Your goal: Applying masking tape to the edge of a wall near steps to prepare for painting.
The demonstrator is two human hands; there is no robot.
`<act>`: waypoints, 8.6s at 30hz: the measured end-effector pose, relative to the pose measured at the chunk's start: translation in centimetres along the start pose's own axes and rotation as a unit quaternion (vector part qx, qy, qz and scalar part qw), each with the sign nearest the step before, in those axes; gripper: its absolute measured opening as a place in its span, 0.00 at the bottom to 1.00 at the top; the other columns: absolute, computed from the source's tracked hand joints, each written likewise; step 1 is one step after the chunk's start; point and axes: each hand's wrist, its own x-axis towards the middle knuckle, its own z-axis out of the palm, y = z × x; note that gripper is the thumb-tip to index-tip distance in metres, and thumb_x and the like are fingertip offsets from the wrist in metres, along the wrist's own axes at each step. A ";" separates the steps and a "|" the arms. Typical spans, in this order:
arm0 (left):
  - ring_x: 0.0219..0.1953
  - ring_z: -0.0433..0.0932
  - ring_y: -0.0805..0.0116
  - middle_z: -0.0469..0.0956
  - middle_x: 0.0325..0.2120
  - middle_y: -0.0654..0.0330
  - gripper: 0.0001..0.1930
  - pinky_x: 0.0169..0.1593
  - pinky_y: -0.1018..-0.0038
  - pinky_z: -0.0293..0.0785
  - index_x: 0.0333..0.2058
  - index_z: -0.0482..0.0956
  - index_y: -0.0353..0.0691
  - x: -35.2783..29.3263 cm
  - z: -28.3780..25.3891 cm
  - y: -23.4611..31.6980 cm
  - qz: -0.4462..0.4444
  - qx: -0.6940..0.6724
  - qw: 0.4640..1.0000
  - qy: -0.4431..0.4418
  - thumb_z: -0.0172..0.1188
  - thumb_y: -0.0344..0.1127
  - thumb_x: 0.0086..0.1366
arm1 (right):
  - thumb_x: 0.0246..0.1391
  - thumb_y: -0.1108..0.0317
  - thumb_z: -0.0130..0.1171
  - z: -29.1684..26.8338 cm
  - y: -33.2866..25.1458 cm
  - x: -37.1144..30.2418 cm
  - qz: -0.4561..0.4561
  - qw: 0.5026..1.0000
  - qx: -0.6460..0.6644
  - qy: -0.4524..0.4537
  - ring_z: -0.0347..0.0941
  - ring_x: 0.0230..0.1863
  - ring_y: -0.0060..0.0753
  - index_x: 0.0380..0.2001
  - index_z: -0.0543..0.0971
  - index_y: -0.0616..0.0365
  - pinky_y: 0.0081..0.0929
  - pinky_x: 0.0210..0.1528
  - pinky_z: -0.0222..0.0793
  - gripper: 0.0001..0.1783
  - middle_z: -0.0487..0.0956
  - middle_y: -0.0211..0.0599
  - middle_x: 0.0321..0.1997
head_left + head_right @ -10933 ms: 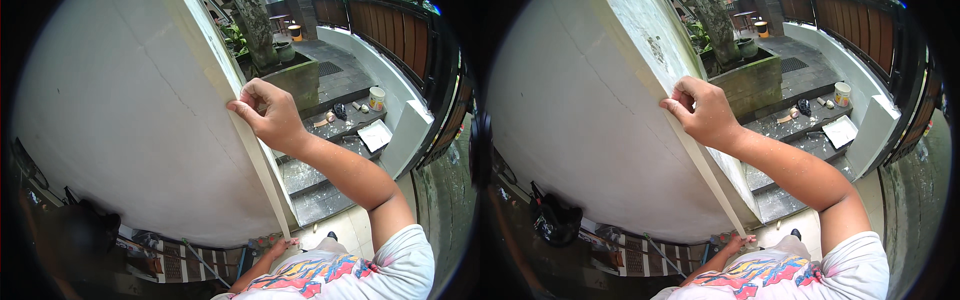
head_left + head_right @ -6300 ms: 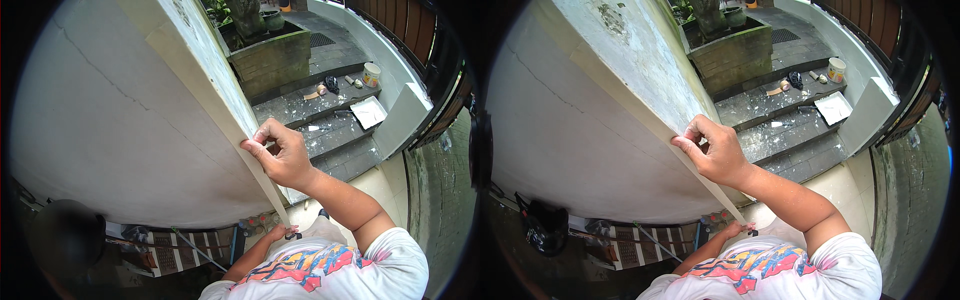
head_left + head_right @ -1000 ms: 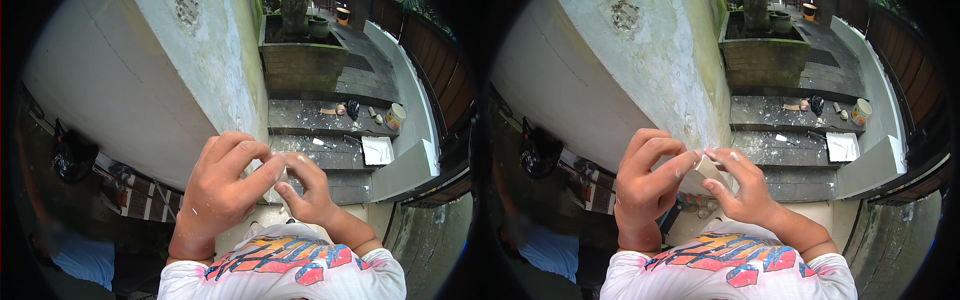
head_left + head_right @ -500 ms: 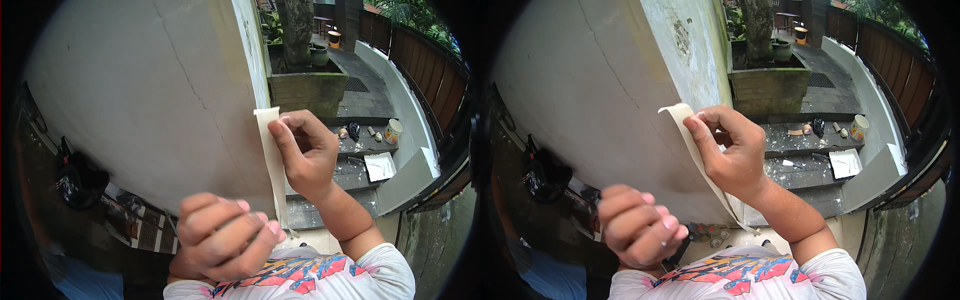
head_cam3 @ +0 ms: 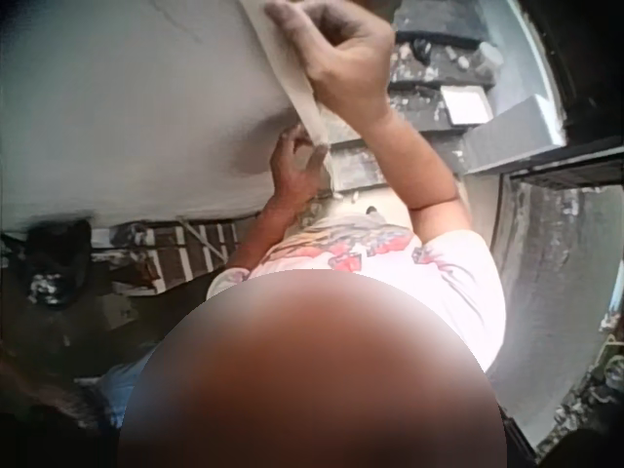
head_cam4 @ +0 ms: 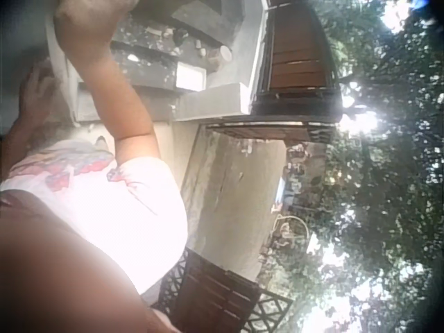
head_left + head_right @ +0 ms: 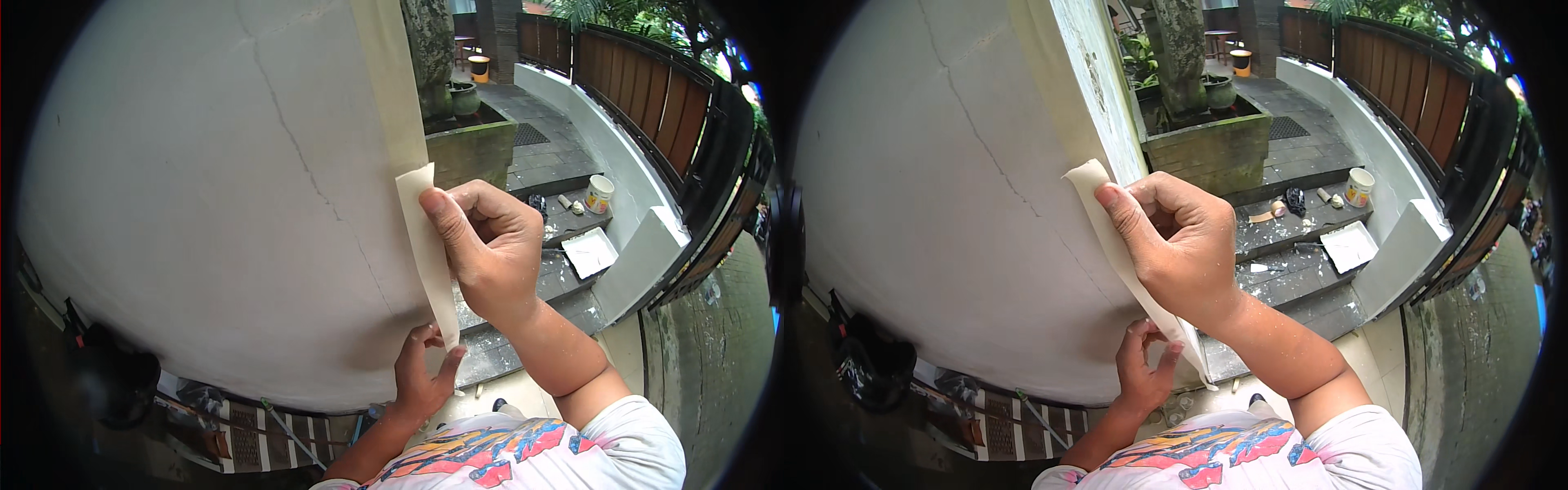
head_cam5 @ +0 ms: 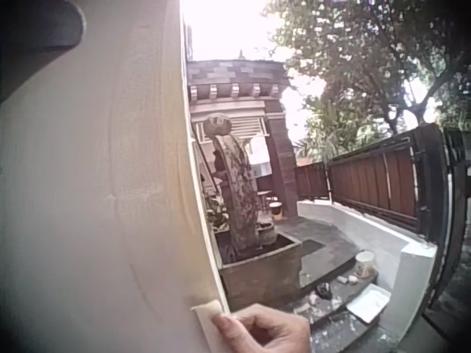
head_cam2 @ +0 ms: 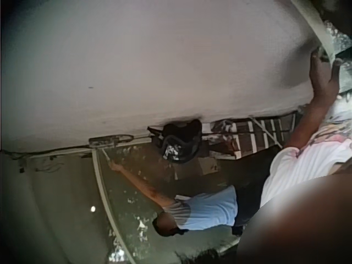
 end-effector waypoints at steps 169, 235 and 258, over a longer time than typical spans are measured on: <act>0.48 0.81 0.70 0.83 0.43 0.55 0.09 0.56 0.75 0.73 0.46 0.78 0.31 -7.7 2.0 -11.8 -0.290 -0.183 0.939 -0.025 0.58 0.27 0.70 | 0.52 0.67 0.71 -1.8 4.1 0.2 -0.117 0.989 -0.066 -0.056 0.59 0.27 0.18 0.38 0.72 0.57 0.20 0.30 0.59 0.17 0.71 0.28 0.33; 0.42 0.79 0.54 0.81 0.40 0.54 0.14 0.47 0.60 0.74 0.43 0.79 0.38 -1.5 -6.6 0.0 0.021 0.185 0.962 -0.199 0.68 0.33 0.60 | 0.62 0.71 0.62 -2.7 8.7 -11.3 0.012 0.981 -0.194 0.014 0.71 0.31 0.16 0.37 0.74 0.62 0.17 0.34 0.71 0.08 0.76 0.32 0.34; 0.68 0.61 0.48 0.72 0.55 0.64 0.19 0.68 0.51 0.53 0.50 0.78 0.53 10.7 -5.9 5.2 0.378 0.481 0.781 0.123 0.66 0.50 0.64 | 0.56 0.70 0.66 -1.8 9.2 -10.8 -0.152 0.969 -0.193 0.029 0.67 0.20 0.27 0.34 0.71 0.60 0.24 0.21 0.62 0.11 0.72 0.35 0.25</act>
